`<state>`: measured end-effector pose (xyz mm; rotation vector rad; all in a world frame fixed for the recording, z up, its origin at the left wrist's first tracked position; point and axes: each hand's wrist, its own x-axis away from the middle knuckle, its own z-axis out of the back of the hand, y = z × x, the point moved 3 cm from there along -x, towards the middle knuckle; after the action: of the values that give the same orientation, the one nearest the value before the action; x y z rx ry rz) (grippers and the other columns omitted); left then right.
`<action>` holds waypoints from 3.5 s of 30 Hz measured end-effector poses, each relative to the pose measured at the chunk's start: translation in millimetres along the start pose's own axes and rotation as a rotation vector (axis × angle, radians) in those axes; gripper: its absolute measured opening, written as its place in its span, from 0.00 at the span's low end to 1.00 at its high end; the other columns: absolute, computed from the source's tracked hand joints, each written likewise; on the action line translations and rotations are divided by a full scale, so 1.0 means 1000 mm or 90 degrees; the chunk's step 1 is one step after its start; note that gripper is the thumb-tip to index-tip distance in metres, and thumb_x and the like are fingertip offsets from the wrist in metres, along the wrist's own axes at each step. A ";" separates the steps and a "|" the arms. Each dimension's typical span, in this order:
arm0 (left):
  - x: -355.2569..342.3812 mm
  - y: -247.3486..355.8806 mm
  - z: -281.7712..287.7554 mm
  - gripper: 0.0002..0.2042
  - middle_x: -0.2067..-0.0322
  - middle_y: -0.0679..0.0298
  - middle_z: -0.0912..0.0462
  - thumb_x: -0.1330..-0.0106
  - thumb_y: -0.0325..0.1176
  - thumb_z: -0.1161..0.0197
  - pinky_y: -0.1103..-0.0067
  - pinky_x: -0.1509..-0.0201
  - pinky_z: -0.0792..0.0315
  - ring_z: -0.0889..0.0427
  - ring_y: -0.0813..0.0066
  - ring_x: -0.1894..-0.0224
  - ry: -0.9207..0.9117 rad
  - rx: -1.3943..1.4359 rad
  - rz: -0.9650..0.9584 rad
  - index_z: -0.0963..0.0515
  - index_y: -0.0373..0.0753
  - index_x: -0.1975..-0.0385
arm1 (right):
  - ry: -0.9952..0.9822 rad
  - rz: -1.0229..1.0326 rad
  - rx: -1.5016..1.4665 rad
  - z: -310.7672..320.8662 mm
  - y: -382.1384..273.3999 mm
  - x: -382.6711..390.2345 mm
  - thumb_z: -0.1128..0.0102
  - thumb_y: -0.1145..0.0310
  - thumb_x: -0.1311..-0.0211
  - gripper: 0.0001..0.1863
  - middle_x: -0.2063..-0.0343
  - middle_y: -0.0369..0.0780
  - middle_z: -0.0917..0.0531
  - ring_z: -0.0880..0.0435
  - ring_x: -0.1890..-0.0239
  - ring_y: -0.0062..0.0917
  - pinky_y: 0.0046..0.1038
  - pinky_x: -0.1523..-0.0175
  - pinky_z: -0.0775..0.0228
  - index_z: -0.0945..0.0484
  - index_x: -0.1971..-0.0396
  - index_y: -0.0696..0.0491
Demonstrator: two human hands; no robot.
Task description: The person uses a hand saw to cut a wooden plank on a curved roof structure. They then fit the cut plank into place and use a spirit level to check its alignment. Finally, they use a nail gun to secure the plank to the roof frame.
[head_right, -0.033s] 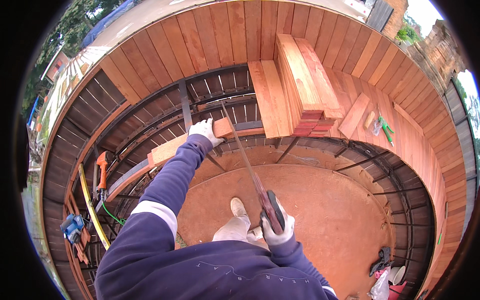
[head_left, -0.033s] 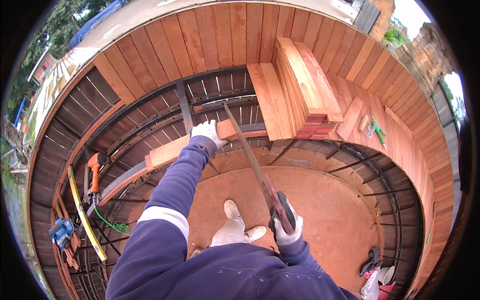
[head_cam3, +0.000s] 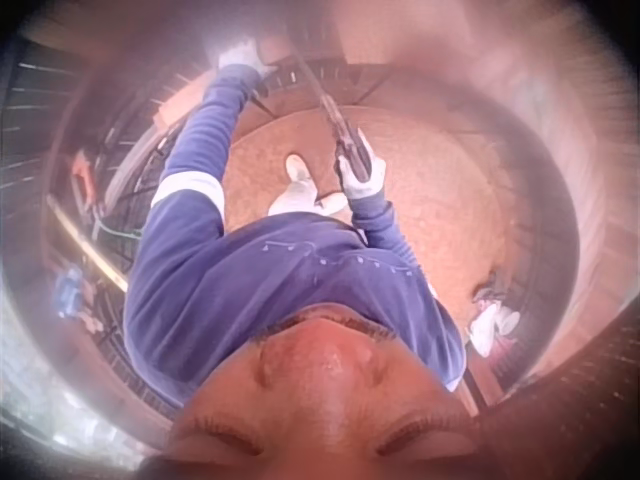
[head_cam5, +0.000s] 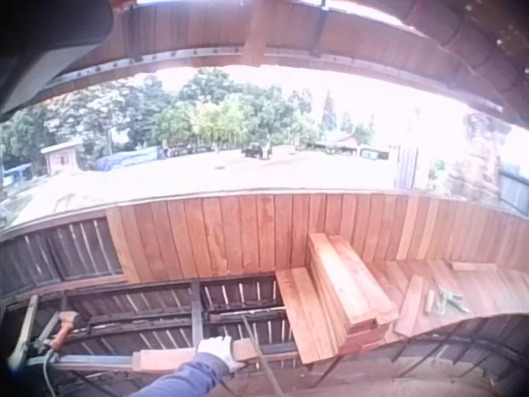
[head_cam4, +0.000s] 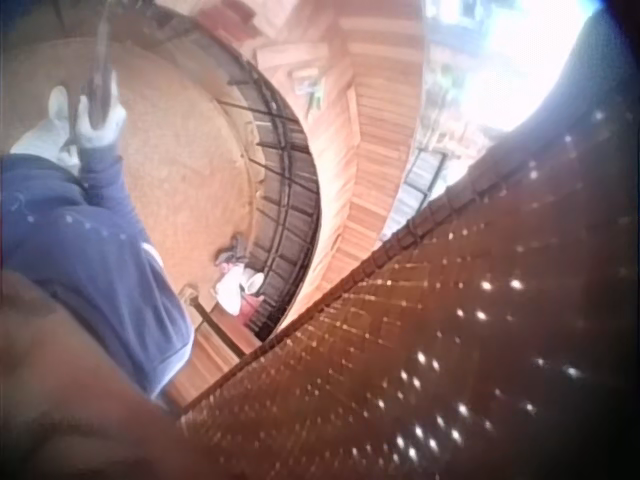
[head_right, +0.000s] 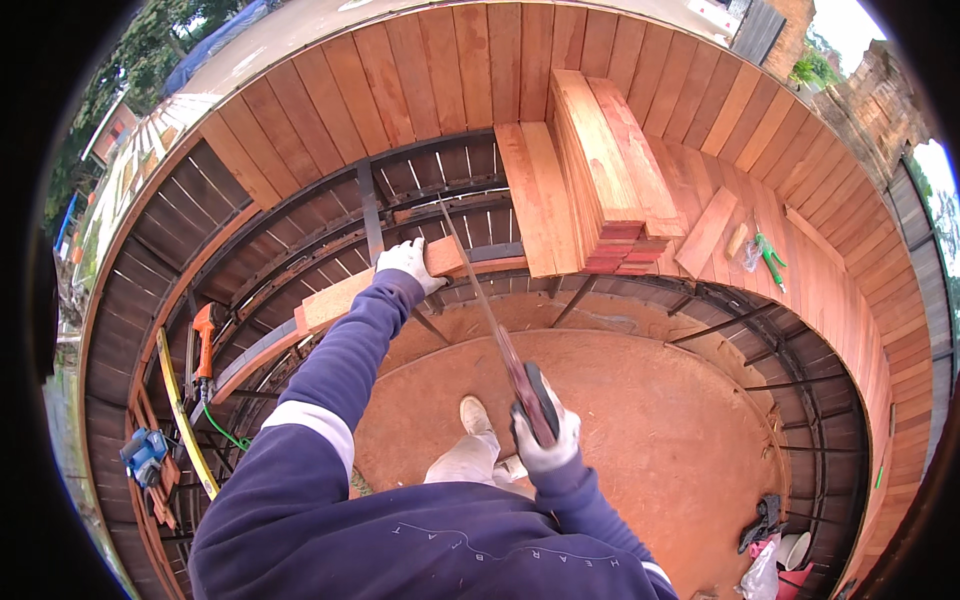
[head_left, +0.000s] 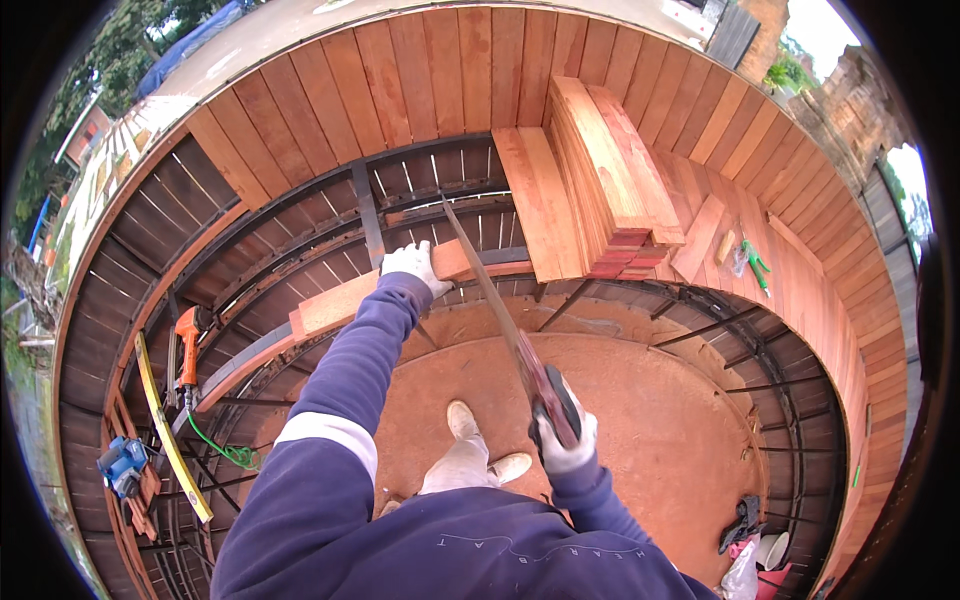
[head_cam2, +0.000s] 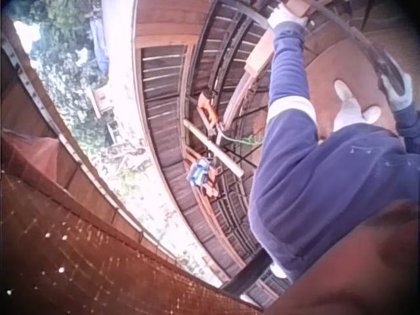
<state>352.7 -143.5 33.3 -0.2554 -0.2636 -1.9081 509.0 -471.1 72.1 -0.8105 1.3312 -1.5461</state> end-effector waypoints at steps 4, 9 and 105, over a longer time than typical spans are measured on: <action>0.001 -0.004 -0.006 0.44 0.42 0.54 0.20 0.47 0.63 0.28 0.66 0.35 0.26 0.20 0.57 0.39 0.021 0.001 -0.002 0.30 0.38 0.36 | 0.006 0.053 0.011 -0.037 0.014 -0.062 0.33 0.75 0.38 0.27 0.61 0.53 0.13 0.12 0.64 0.44 0.33 0.57 0.21 0.26 0.38 0.63; -0.002 -0.007 -0.004 0.47 0.40 0.53 0.21 0.48 0.64 0.29 0.67 0.34 0.27 0.20 0.56 0.39 -0.013 -0.004 0.002 0.32 0.37 0.33 | -0.045 -0.053 0.039 0.002 0.008 0.021 0.38 0.79 0.40 0.29 0.48 0.55 0.16 0.10 0.54 0.43 0.33 0.50 0.19 0.26 0.35 0.59; 0.007 0.001 -0.005 0.44 0.42 0.53 0.21 0.47 0.62 0.28 0.66 0.34 0.28 0.21 0.57 0.39 0.069 -0.009 -0.008 0.30 0.39 0.36 | 0.066 0.195 0.115 -0.031 0.011 -0.071 0.33 0.71 0.38 0.29 0.52 0.52 0.14 0.12 0.56 0.46 0.34 0.50 0.22 0.26 0.37 0.61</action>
<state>351.2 -151.7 30.6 -0.1603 -0.1794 -1.9298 509.2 -393.4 60.5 -0.3972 1.2989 -1.4524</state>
